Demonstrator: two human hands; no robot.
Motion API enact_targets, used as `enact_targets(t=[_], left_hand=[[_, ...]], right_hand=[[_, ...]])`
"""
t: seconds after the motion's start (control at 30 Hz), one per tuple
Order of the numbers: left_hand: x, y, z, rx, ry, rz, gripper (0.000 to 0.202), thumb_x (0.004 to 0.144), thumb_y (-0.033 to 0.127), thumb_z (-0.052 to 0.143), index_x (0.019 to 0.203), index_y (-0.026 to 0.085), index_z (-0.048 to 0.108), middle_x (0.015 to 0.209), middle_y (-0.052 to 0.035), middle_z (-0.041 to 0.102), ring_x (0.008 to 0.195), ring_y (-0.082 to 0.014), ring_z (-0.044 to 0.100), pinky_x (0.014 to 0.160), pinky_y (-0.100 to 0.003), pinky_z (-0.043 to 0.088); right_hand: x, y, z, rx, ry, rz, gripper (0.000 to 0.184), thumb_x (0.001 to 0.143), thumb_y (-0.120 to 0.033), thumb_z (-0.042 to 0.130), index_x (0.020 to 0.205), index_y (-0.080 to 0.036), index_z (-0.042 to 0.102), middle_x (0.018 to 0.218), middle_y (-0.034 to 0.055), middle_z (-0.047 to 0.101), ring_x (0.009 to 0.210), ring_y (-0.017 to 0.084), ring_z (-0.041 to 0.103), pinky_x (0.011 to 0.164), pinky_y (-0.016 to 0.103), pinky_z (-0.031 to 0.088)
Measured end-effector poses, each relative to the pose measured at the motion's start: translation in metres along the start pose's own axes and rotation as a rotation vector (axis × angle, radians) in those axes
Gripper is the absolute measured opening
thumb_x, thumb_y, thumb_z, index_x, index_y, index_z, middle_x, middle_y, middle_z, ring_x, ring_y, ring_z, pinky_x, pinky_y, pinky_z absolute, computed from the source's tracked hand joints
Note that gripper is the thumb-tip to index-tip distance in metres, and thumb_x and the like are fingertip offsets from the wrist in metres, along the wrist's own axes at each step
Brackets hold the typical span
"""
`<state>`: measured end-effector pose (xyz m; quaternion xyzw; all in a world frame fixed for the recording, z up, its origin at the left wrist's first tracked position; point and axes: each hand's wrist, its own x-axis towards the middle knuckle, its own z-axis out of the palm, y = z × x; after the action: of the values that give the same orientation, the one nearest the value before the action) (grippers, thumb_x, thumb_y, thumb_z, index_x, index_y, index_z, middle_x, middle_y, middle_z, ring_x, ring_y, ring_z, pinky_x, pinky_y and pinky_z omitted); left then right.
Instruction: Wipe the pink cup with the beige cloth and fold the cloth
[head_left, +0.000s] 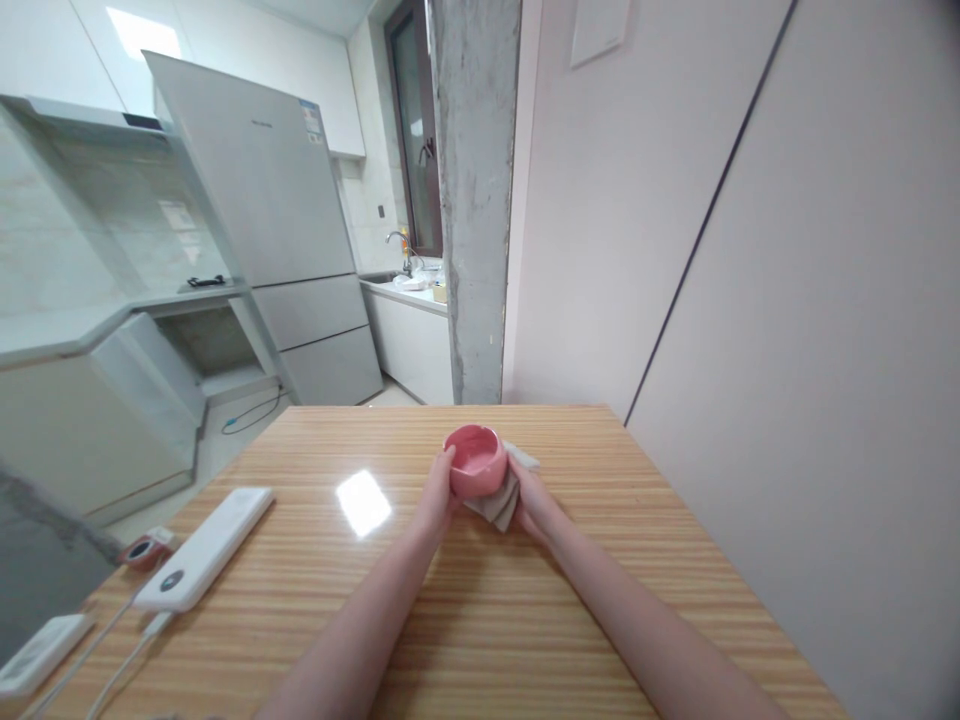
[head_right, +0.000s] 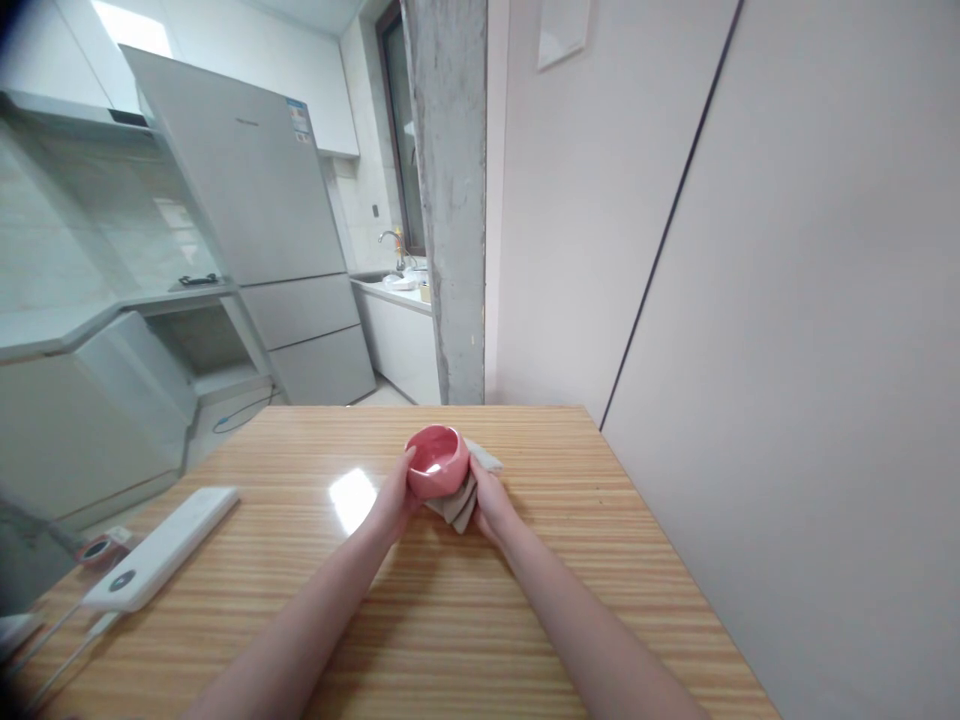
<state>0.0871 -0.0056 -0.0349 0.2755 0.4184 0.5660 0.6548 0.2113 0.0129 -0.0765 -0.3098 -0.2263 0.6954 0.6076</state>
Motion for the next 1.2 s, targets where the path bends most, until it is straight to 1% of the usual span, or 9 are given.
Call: enact_targets(t=[0.13,0.23,0.33,0.57,0.77,0.9,1.0,1.1,1.2], left_hand=[[0.004,0.002,-0.003,0.030,0.087,0.094,0.048,0.074,0.038,0.070,0.113,0.022,0.047,0.107,-0.0075,0.062,0.090,-0.0159,0.061,0.069,-0.023,0.050],[0.001,0.000,-0.001,0.060,-0.009,-0.037,0.049,0.075,0.046,0.066,0.113,0.021,0.048,0.102,-0.0094,0.063,0.082,-0.0166,0.062,0.065,-0.025,0.050],[-0.002,-0.002,0.001,0.066,-0.080,-0.119,0.046,0.077,0.044,0.065,0.115,0.022,0.051,0.113,-0.0096,0.061,0.091,-0.0196,0.062,0.066,-0.028,0.052],[0.007,0.004,-0.003,0.023,0.095,0.114,0.040,0.077,0.037,0.065,0.112,0.021,0.054,0.119,-0.0076,0.059,0.101,-0.0184,0.059,0.073,-0.025,0.052],[0.008,0.001,-0.004,0.031,0.087,0.121,0.043,0.075,0.035,0.066,0.114,0.024,0.050,0.121,-0.0063,0.055,0.102,-0.0177,0.057,0.068,-0.024,0.052],[0.008,0.000,-0.005,0.066,0.109,0.145,0.043,0.075,0.037,0.065,0.113,0.024,0.051,0.118,-0.0062,0.057,0.100,-0.0177,0.057,0.066,-0.022,0.049],[0.008,0.002,-0.006,0.016,0.122,0.221,0.040,0.077,0.039,0.062,0.111,0.021,0.053,0.113,-0.0069,0.058,0.098,-0.0178,0.057,0.069,-0.024,0.049],[0.008,0.005,-0.005,-0.029,0.133,0.291,0.038,0.077,0.038,0.060,0.109,0.019,0.053,0.109,-0.0068,0.059,0.096,-0.0172,0.058,0.071,-0.025,0.050],[0.006,0.007,-0.004,-0.024,0.148,0.286,0.037,0.077,0.036,0.060,0.109,0.019,0.053,0.106,-0.0058,0.059,0.094,-0.0171,0.058,0.071,-0.026,0.050]], right_hand=[[0.000,0.005,0.003,0.002,-0.004,-0.026,0.020,0.078,-0.031,0.064,0.094,-0.021,0.069,0.097,0.0013,0.074,0.095,0.019,0.067,0.088,0.032,0.052],[0.004,-0.004,0.000,0.040,0.070,-0.052,0.019,0.080,-0.032,0.061,0.093,-0.021,0.069,0.096,0.0007,0.074,0.094,0.018,0.067,0.087,0.031,0.053],[0.003,-0.010,-0.001,0.051,0.101,-0.042,0.019,0.082,-0.032,0.058,0.092,-0.020,0.070,0.094,0.0012,0.075,0.092,0.017,0.068,0.086,0.028,0.053],[-0.005,-0.006,0.005,0.020,-0.022,0.093,0.020,0.080,-0.029,0.061,0.096,-0.018,0.069,0.096,0.0026,0.074,0.091,0.018,0.068,0.086,0.030,0.052],[-0.002,-0.015,0.000,0.010,0.049,0.155,0.017,0.082,-0.026,0.058,0.092,-0.017,0.068,0.087,0.0027,0.075,0.084,0.018,0.069,0.085,0.031,0.053],[-0.005,-0.015,0.002,-0.013,0.012,0.159,0.017,0.084,-0.026,0.055,0.093,-0.019,0.067,0.089,0.0017,0.075,0.088,0.018,0.069,0.087,0.030,0.052],[-0.009,-0.014,0.000,-0.181,-0.042,0.169,0.019,0.082,-0.033,0.058,0.094,-0.020,0.066,0.092,0.0030,0.074,0.092,0.020,0.068,0.089,0.034,0.051],[-0.011,-0.019,-0.006,-0.594,-0.150,0.159,0.026,0.082,-0.043,0.057,0.092,-0.020,0.066,0.094,0.0061,0.073,0.096,0.024,0.066,0.090,0.039,0.049],[-0.013,-0.033,-0.010,-1.127,-0.072,-0.135,0.037,0.082,-0.051,0.055,0.095,-0.018,0.065,0.099,0.0118,0.070,0.103,0.028,0.062,0.094,0.045,0.044]])
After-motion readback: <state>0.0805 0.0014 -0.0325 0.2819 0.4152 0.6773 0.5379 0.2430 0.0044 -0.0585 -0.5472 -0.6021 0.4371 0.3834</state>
